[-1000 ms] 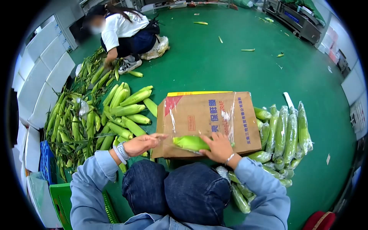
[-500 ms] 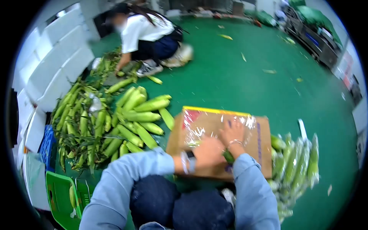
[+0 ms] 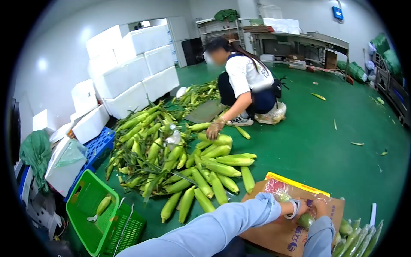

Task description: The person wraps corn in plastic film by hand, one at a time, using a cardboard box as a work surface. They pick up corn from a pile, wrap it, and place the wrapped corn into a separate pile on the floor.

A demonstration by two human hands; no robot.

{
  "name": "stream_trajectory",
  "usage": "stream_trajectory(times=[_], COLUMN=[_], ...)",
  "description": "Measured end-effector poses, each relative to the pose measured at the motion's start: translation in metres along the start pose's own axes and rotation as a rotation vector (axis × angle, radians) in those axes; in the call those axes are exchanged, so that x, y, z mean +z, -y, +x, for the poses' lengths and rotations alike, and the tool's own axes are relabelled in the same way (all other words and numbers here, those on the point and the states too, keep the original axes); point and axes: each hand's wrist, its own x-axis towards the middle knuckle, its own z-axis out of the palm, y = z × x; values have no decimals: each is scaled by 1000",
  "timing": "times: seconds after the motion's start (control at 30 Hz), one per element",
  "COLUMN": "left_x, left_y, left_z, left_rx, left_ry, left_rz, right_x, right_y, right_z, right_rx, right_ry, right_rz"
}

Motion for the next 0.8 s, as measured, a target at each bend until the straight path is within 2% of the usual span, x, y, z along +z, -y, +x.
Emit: stream_trajectory(times=[0.03,0.1,0.13,0.2,0.23,0.3,0.37,0.4,0.47,0.5,0.57,0.6,0.63,0.67,0.7,0.77,0.8], left_x=[0,0,-1,-3,10,44,79,77,63,56,40,29,17,8,1,-12,-15], left_y=[-6,-13,-19,-28,-24,4,45,59,70,67,44,34,25,17,10,-1,-4], left_z=[-11,-40,-57,-94,-104,-131,-163,-188,-233,-252,-280,-280,-276,-270,-261,-239,-232], left_rx=[-18,127,111,301,312,224,68,-5,-240,-342,-166,-167,-110,-53,-53,23,32], left_ry=[3,305,300,561,607,603,561,561,591,544,326,326,10,-299,-292,-439,-436], left_rz=[-5,118,116,269,351,559,716,614,-642,-1278,-1861,-1858,-1822,-1761,-1765,-2187,-2186], right_x=[7,17,21,30,28,25,23,22,22,13,-15,-51,-81,-75,-60,-24,-30], right_y=[0,-1,-2,-4,-5,-5,-6,-5,-1,5,28,50,74,100,124,147,146], right_z=[5,13,17,22,13,1,-7,-17,-50,-74,-125,-158,-188,-201,-206,-209,-213], right_rx=[8,15,12,2,3,2,-180,-180,-210,-208,-446,-522,-590,-709,-821,-575,-573], right_ry=[-3,-3,-2,-16,-85,-159,-78,-88,-324,-325,-427,-187,65,101,138,361,354], right_rz=[11,32,42,73,110,152,-8,-1,91,93,315,563,803,1091,1381,1516,1512])
